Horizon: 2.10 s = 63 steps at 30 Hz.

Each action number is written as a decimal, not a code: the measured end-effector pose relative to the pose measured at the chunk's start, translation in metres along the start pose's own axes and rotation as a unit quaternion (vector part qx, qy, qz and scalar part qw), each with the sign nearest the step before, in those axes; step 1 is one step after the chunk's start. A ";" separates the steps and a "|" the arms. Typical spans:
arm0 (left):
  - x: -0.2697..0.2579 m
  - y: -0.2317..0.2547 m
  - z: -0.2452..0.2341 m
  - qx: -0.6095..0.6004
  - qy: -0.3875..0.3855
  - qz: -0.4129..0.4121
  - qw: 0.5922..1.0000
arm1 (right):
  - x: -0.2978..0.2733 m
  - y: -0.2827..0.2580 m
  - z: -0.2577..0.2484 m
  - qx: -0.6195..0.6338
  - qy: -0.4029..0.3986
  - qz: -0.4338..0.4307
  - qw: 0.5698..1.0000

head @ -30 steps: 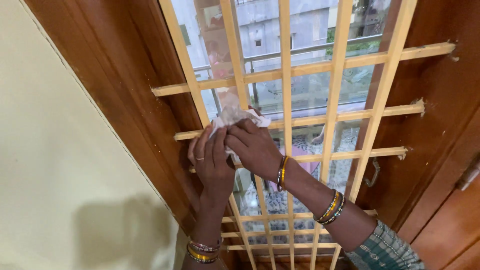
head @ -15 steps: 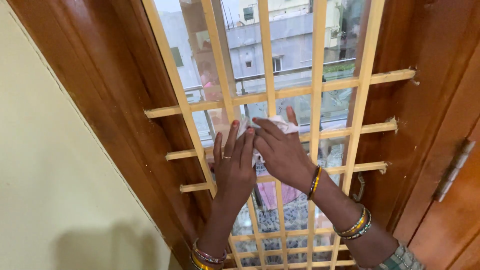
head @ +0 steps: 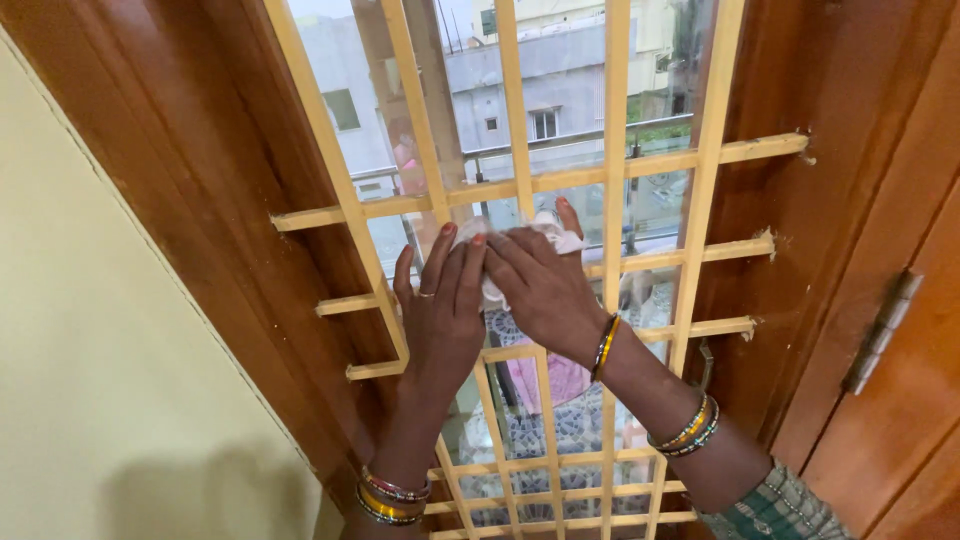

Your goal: The person wipes the wooden frame and glass panes of a door with a white cloth. They systematically clean the grid pattern and edges of the door, moving the cloth across different sections.

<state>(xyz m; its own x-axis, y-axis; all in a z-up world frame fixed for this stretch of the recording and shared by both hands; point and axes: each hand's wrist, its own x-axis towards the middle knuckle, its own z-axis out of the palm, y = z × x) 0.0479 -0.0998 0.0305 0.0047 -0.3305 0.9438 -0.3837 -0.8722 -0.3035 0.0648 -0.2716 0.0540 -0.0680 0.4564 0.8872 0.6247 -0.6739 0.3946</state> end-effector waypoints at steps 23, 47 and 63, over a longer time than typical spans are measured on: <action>0.019 0.070 0.021 -0.046 -0.023 0.024 0.998 | -0.042 0.036 -0.049 -0.029 -0.084 0.046 0.995; 0.014 0.094 -0.001 -0.064 -0.057 0.039 0.996 | -0.069 0.029 -0.077 0.032 -0.044 0.034 0.998; 0.045 0.138 0.041 -0.047 -0.065 0.068 0.994 | -0.093 0.068 -0.096 0.029 -0.096 0.175 0.979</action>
<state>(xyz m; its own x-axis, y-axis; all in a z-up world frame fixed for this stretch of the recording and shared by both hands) 0.0333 -0.2498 0.0257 0.0635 -0.4924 0.8680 -0.4737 -0.7805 -0.4081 0.0389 -0.4157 0.0216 0.3035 0.3077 0.9018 0.6266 -0.7774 0.0544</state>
